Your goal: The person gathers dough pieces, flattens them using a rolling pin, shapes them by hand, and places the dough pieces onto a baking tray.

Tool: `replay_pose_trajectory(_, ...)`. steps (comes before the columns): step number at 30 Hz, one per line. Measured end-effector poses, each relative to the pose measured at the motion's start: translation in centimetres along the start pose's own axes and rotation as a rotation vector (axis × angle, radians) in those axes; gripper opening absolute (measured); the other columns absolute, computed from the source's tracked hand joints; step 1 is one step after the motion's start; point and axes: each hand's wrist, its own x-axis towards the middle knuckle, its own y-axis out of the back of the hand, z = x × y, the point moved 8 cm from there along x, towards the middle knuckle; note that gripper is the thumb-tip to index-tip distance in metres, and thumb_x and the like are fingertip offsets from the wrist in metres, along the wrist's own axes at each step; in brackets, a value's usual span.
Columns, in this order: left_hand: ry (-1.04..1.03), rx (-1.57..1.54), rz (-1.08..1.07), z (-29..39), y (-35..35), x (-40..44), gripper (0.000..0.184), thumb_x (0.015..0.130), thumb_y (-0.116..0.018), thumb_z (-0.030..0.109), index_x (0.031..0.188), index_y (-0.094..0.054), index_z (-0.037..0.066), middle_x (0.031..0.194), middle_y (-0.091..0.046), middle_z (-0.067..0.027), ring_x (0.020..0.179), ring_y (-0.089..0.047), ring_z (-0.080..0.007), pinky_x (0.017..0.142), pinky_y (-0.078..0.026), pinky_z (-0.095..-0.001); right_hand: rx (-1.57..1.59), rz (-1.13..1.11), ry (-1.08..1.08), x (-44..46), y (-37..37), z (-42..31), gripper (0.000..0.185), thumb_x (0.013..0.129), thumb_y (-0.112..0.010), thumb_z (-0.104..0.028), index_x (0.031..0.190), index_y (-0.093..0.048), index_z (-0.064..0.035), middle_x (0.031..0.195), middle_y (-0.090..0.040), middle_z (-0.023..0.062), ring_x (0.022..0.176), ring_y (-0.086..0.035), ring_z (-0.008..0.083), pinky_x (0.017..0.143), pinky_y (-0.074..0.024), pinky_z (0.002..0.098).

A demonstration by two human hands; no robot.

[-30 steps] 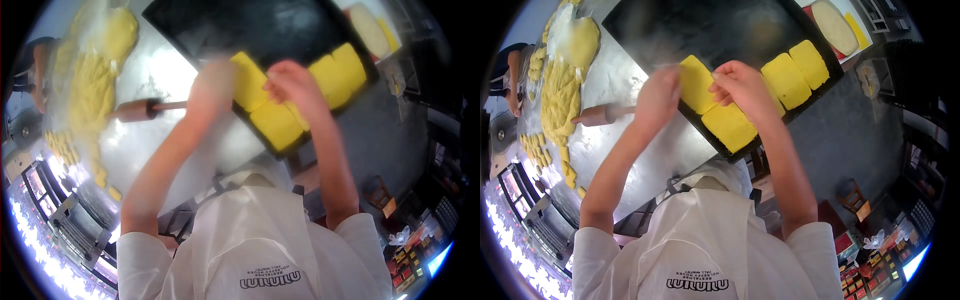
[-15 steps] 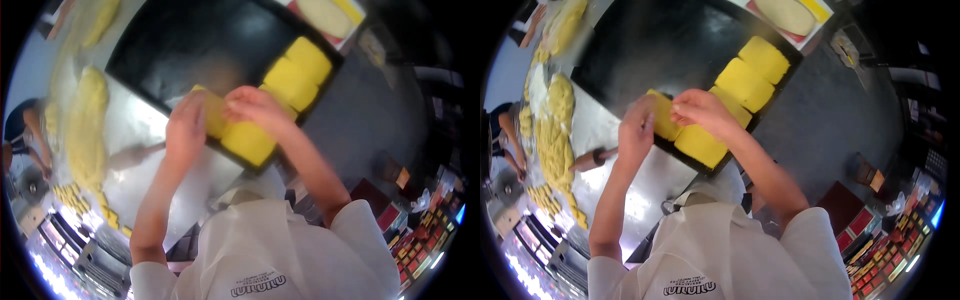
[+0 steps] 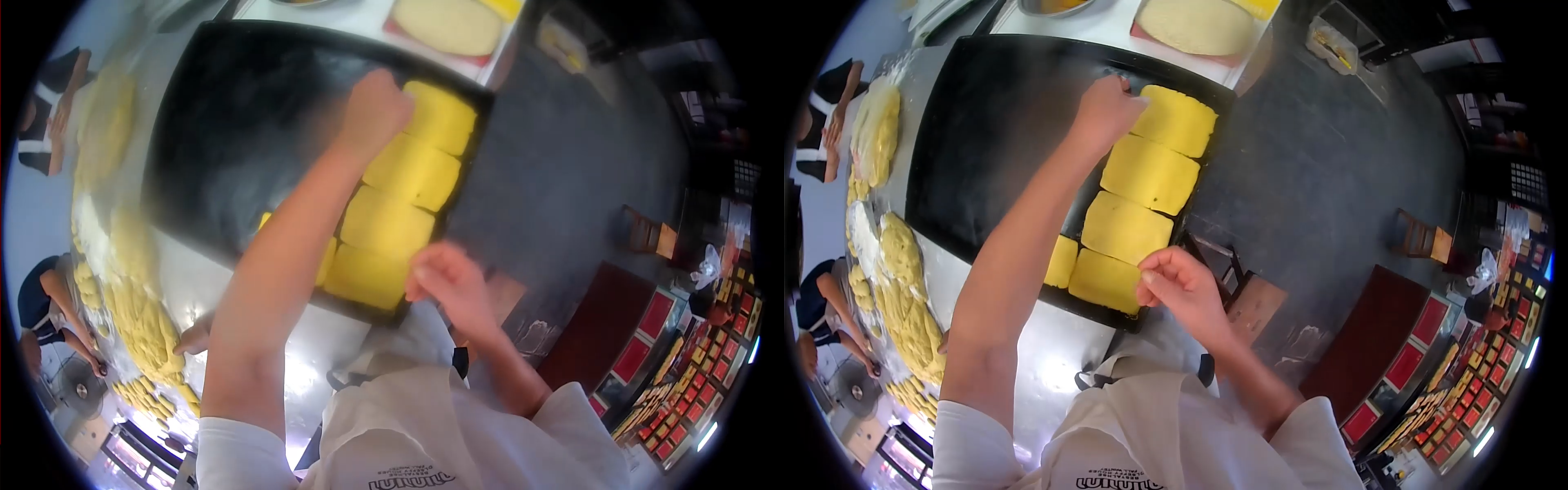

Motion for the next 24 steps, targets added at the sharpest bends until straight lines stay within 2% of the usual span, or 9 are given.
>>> replay_pose_trajectory(2, 0.090, -0.001, -0.011, 0.0, -1.3, 0.5, 0.035, 0.087, -0.070, 0.021, 0.112, -0.071, -0.003, 0.115, -0.073, -0.0246, 0.107, -0.070, -0.0410, 0.093, -0.056, -0.0465, 0.025, 0.059, -0.011, -0.4, 0.9, 1.2, 0.015, 0.106, -0.061, -0.012, 0.117, -0.060, -0.0024, 0.093, -0.071, 0.0067, 0.083, -0.066, 0.0123, 0.077, -0.0530, 0.0273)
replay_pose_trajectory(3, 0.136, -0.002, -0.015, 0.0, -1.7, 0.7, 0.033, 0.088, -0.066, 0.019, 0.113, -0.072, -0.001, 0.119, -0.072, -0.0266, 0.110, -0.068, -0.0461, 0.096, -0.055, -0.0495, 0.032, 0.101, -0.014, -0.5, 1.5, 1.8, 0.018, 0.103, -0.062, -0.008, 0.120, -0.063, -0.0029, 0.092, -0.072, 0.0102, 0.083, -0.070, 0.0183, 0.078, -0.0571, 0.0313)
replay_pose_trajectory(6, 0.211, 0.028, -0.144, -0.2, -3.4, 1.1, 0.031, 0.088, -0.070, 0.021, 0.113, -0.072, 0.003, 0.119, -0.073, -0.0235, 0.111, -0.068, -0.0473, 0.097, -0.055, -0.0506, 0.036, 0.136, 0.001, -0.5, 1.7, 1.7, 0.014, 0.106, -0.060, -0.012, 0.116, -0.061, -0.0024, 0.092, -0.072, 0.0074, 0.082, -0.067, 0.0127, 0.078, -0.0529, 0.0277)
replay_pose_trajectory(9, -0.014, 0.043, 0.059, 1.6, -2.7, -0.2, 0.037, 0.083, -0.082, 0.022, 0.105, -0.070, -0.004, 0.097, -0.076, -0.0156, 0.089, -0.072, -0.0280, 0.082, -0.056, -0.0390, 0.028, 0.157, 0.010, -0.3, 2.0, 1.1, 0.014, 0.106, -0.060, -0.011, 0.116, -0.062, -0.0020, 0.092, -0.072, 0.0076, 0.082, -0.067, 0.0130, 0.078, -0.0531, 0.0278)
replay_pose_trajectory(12, -0.135, -0.200, 0.141, 2.3, -2.0, -1.9, 0.031, 0.086, -0.082, 0.019, 0.104, -0.070, -0.003, 0.094, -0.076, -0.0132, 0.088, -0.072, -0.0224, 0.081, -0.055, -0.0351, 0.025, 0.161, 0.026, 0.0, 2.4, 0.6, 0.015, 0.106, -0.060, -0.010, 0.117, -0.062, -0.0016, 0.092, -0.073, 0.0077, 0.083, -0.067, 0.0129, 0.078, -0.0529, 0.0278)
replay_pose_trajectory(15, -0.086, -0.386, 0.161, 2.0, -0.3, -3.6, 0.026, 0.089, -0.081, 0.018, 0.102, -0.069, -0.002, 0.092, -0.075, -0.0106, 0.087, -0.071, -0.0160, 0.079, -0.055, -0.0305, 0.005, 0.167, 0.049, 0.2, 2.2, -0.5, 0.015, 0.106, -0.060, -0.010, 0.117, -0.062, -0.0014, 0.092, -0.072, 0.0077, 0.083, -0.067, 0.0129, 0.078, -0.0525, 0.0275)
replay_pose_trajectory(18, -0.065, -0.360, 0.245, 3.3, 5.3, -7.7, 0.026, 0.090, -0.081, 0.018, 0.102, -0.069, -0.002, 0.094, -0.074, -0.0088, 0.086, -0.069, -0.0122, 0.078, -0.054, -0.0276, -0.012, 0.120, 0.075, 0.5, 1.1, -1.2, 0.014, 0.106, -0.060, -0.009, 0.117, -0.062, -0.0010, 0.092, -0.072, 0.0075, 0.084, -0.067, 0.0128, 0.078, -0.0520, 0.0272)
replay_pose_trajectory(22, 0.006, -0.346, 0.373, 1.5, 14.2, -16.3, 0.027, 0.089, -0.082, 0.016, 0.106, -0.069, -0.001, 0.098, -0.074, -0.0083, 0.089, -0.069, -0.0130, 0.082, -0.055, -0.0279, -0.110, 0.036, 0.078, 1.0, -2.6, -1.9, 0.014, 0.105, -0.060, -0.007, 0.117, -0.062, -0.0010, 0.093, -0.072, 0.0075, 0.085, -0.067, 0.0125, 0.080, -0.0531, 0.0267)
replay_pose_trajectory(24, 0.174, -0.439, 0.410, -0.7, 18.5, -22.6, 0.030, 0.092, -0.080, 0.018, 0.115, -0.071, 0.002, 0.113, -0.076, -0.0120, 0.102, -0.073, -0.0291, 0.094, -0.055, -0.0360, -0.196, -0.021, 0.083, 1.2, -5.6, -2.0, 0.014, 0.105, -0.060, -0.006, 0.118, -0.062, -0.0011, 0.093, -0.072, 0.0076, 0.086, -0.068, 0.0126, 0.082, -0.0539, 0.0267)
